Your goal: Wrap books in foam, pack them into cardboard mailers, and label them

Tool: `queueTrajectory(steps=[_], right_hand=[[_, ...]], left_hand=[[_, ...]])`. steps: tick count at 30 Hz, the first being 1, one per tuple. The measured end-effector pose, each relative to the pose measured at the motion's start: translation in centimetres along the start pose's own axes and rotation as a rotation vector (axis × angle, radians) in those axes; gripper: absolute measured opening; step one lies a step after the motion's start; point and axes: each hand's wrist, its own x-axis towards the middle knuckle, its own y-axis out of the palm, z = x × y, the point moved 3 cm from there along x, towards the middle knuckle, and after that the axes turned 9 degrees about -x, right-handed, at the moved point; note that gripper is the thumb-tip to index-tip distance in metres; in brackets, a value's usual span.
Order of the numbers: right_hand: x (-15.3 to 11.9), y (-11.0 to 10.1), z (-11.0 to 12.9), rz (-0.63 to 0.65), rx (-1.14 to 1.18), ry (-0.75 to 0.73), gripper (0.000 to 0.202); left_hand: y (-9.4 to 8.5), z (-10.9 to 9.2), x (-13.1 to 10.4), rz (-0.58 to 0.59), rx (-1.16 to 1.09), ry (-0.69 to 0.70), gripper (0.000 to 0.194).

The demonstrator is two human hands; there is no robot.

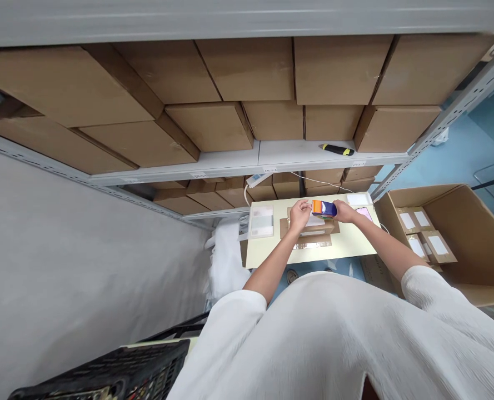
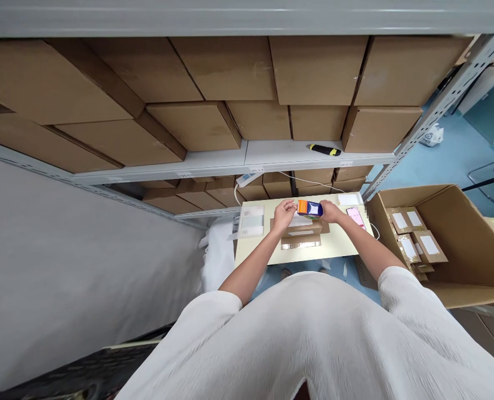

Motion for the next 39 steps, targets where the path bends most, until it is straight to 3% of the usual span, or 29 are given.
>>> queueTrajectory(steps=[6,11,22,30,39], right_hand=[[-0.2,-0.5,0.5,0.008,-0.002,0.016,0.048],[-0.5,-0.8,0.7,0.013,0.007,0.016,0.042],[-0.6,-1.4,1.9,0.003,0.025,-0.022,0.036],[-0.5,-2.3,3.6,0.044,0.100,-0.007,0.031],[0.8,-3.8,6.5,0.145,-0.084,-0.074,0.032]], left_hand=[[0.5,0.0,-0.3,0.001,0.049,-0.029,0.029],[0.2,1.3,0.3,-0.101,-0.089,-0.087,0.022],[-0.7,3.7,1.2,-0.296,-0.193,-0.100,0.041],[-2.8,3.1,0.6,-0.319,-0.171,-0.073,0.039],[-5.2,3.9,1.1,-0.360,-0.160,-0.087,0.043]])
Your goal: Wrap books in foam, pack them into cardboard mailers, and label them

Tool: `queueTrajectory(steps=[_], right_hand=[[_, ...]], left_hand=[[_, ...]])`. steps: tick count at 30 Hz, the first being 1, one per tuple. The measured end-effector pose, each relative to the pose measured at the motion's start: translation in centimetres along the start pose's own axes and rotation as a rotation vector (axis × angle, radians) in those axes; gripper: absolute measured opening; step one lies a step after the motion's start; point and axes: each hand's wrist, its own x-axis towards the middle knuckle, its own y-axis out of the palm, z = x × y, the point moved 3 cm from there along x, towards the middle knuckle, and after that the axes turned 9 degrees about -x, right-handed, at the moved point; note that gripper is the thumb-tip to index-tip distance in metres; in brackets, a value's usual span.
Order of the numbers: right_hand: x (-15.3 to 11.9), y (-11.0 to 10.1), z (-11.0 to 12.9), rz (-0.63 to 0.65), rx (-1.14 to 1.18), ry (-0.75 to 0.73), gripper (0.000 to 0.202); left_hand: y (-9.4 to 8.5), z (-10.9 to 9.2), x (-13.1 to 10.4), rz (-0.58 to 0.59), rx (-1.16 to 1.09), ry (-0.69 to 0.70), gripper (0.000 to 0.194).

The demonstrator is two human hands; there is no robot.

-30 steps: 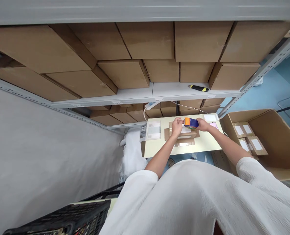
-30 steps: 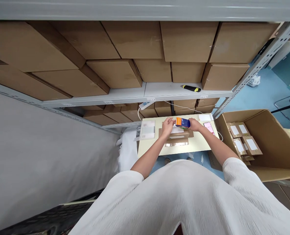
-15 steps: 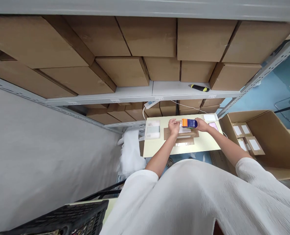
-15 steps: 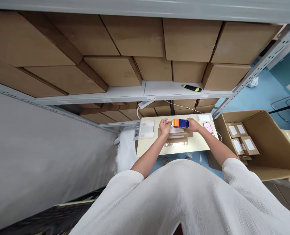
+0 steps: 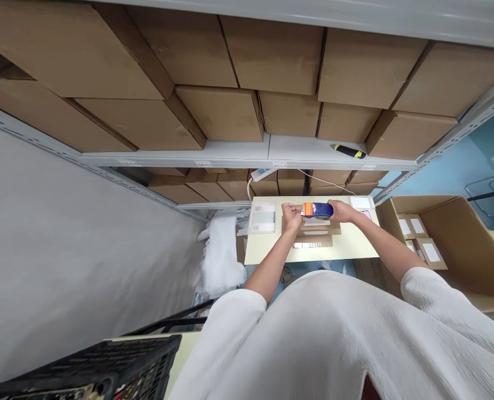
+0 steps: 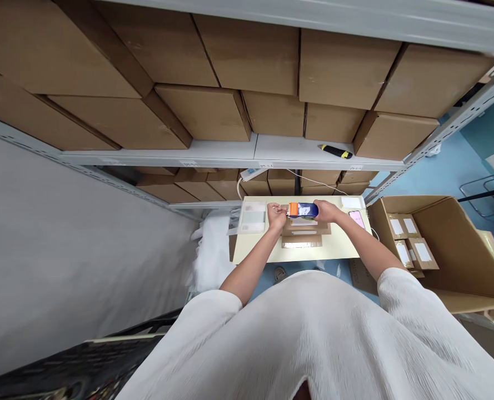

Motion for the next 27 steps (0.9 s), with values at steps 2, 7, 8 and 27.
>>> queueTrajectory(steps=[2,7,8,27], right_hand=[[0.4,-0.4,0.5,0.020,-0.039,-0.004,0.033],[1.2,-1.1,2.0,0.063,-0.096,-0.014,0.036],[1.3,-1.2,2.3,0.072,-0.100,-0.016,0.036],[2.9,-3.2,1.9,0.118,-0.221,-0.020,0.043]], left_hand=[[-0.5,0.1,0.4,-0.004,-0.015,-0.001,0.044],[-1.6,0.7,0.8,-0.008,-0.068,-0.045,0.044],[-1.8,0.8,0.9,-0.010,-0.078,-0.052,0.044],[-7.4,2.4,3.8,-0.121,-0.114,-0.063,0.048]])
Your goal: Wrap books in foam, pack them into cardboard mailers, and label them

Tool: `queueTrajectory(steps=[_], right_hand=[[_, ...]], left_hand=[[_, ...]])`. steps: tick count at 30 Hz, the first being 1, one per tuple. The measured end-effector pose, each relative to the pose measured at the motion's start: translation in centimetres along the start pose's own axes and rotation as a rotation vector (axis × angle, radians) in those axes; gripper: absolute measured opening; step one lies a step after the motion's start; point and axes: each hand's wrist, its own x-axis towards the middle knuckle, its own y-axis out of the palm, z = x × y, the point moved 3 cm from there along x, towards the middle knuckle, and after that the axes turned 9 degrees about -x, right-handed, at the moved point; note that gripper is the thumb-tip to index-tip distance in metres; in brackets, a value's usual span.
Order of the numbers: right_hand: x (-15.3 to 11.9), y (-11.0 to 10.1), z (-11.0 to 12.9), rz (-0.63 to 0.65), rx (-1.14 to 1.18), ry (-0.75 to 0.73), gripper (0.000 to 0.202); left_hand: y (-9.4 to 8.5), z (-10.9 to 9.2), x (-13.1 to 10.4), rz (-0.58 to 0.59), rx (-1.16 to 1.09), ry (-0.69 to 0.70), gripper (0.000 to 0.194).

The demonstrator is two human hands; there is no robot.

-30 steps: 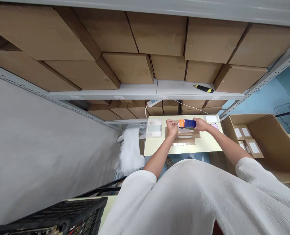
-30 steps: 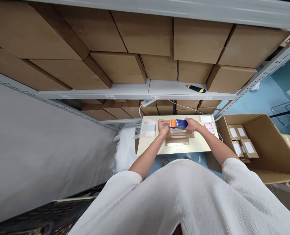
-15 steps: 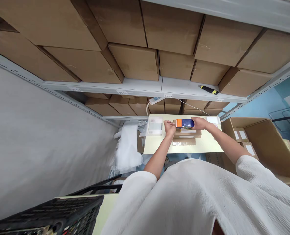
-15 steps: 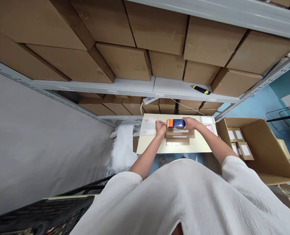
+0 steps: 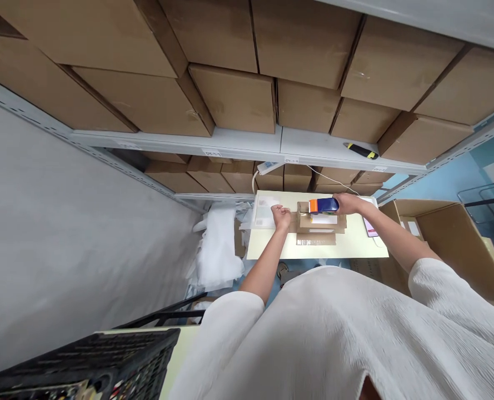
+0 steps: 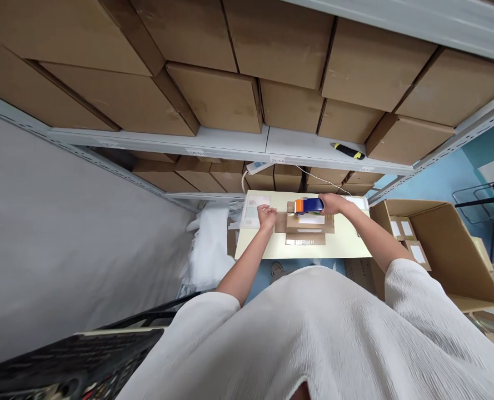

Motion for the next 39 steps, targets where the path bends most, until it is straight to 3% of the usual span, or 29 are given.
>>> queueTrajectory(steps=[8,17,22,26,30,34,39], right_hand=[[0.9,2.3,0.1,0.030,0.002,0.045,0.041],[0.9,2.4,0.3,0.068,-0.006,0.063,0.040],[0.9,2.7,0.4,0.061,-0.015,0.053,0.037],[0.8,2.8,0.4,0.050,-0.010,0.055,0.037],[0.8,2.9,0.4,0.044,0.004,0.057,0.038],[0.8,3.1,0.5,0.027,0.048,0.051,0.035],[0.7,3.3,0.6,-0.022,0.077,0.016,0.032]], left_hand=[[-0.5,3.0,1.0,-0.008,-0.026,-0.054,0.047],[0.5,6.2,1.0,0.047,0.035,-0.125,0.045],[0.9,6.9,0.7,0.072,0.169,-0.097,0.039],[0.4,6.3,0.7,0.072,0.278,0.024,0.030],[0.4,5.5,0.3,0.232,0.225,0.069,0.022],[0.3,4.1,-0.7,0.384,0.291,0.029,0.037],[1.4,0.6,-2.1,0.583,0.431,0.285,0.062]])
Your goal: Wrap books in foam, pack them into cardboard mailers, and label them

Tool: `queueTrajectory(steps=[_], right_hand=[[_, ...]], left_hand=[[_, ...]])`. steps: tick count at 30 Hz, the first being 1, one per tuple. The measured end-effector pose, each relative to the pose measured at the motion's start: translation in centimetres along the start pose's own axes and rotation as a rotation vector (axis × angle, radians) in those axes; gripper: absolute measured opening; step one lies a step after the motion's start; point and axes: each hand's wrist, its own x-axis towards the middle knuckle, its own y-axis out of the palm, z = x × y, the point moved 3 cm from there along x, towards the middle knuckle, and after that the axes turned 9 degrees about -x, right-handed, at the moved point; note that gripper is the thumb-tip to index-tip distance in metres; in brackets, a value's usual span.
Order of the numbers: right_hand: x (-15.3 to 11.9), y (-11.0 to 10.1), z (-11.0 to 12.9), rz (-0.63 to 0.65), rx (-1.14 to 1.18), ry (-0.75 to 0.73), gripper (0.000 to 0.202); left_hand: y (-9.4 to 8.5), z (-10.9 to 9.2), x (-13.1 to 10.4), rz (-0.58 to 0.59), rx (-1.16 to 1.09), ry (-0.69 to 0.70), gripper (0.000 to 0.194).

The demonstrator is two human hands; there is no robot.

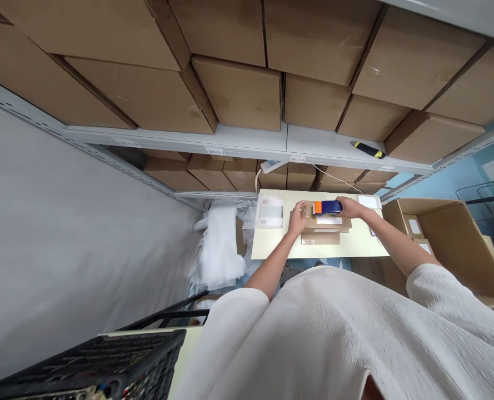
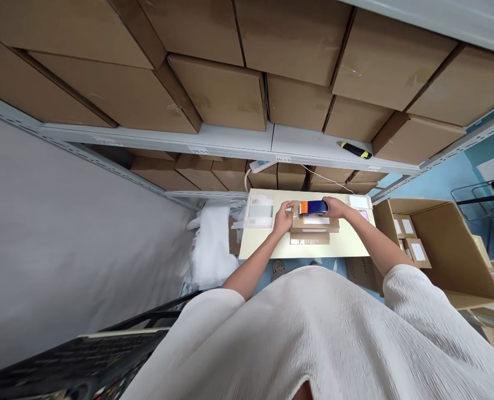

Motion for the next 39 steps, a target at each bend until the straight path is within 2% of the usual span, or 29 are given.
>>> queueTrajectory(steps=[3,6,10,16,20,23,27,34,36,39], right_hand=[[-0.1,0.0,0.0,0.002,-0.001,-0.015,0.034],[-0.1,0.0,-0.2,0.023,0.000,-0.029,0.034],[0.1,0.1,-0.5,0.048,0.002,-0.048,0.034],[-0.1,0.4,-0.9,0.110,-0.010,-0.058,0.040],[-1.0,0.4,-2.4,0.117,-0.024,-0.044,0.044],[-2.4,0.3,-5.3,0.105,-0.016,-0.025,0.044],[-5.2,1.0,-11.1,0.071,0.023,-0.020,0.042],[-10.3,4.9,-22.6,0.062,0.021,0.072,0.033],[-11.0,5.9,-24.4,0.060,0.046,0.088,0.033],[-11.1,7.1,-25.3,0.062,0.061,0.074,0.034]], left_hand=[[0.5,-1.6,0.2,0.173,0.177,0.035,0.087],[0.7,-2.3,0.0,0.312,0.402,0.036,0.106],[0.5,-2.8,-0.2,0.407,0.573,0.042,0.107],[0.9,-3.4,0.4,0.448,0.739,-0.014,0.106],[1.6,-3.4,0.9,0.469,0.822,-0.050,0.106],[1.8,-3.2,1.2,0.481,0.854,-0.077,0.106],[1.8,-2.7,1.6,0.485,0.836,-0.087,0.100],[1.7,-2.2,2.2,0.467,0.816,-0.115,0.101],[1.8,-2.3,2.3,0.467,0.827,-0.133,0.102],[1.9,-2.5,2.3,0.471,0.856,-0.172,0.103]])
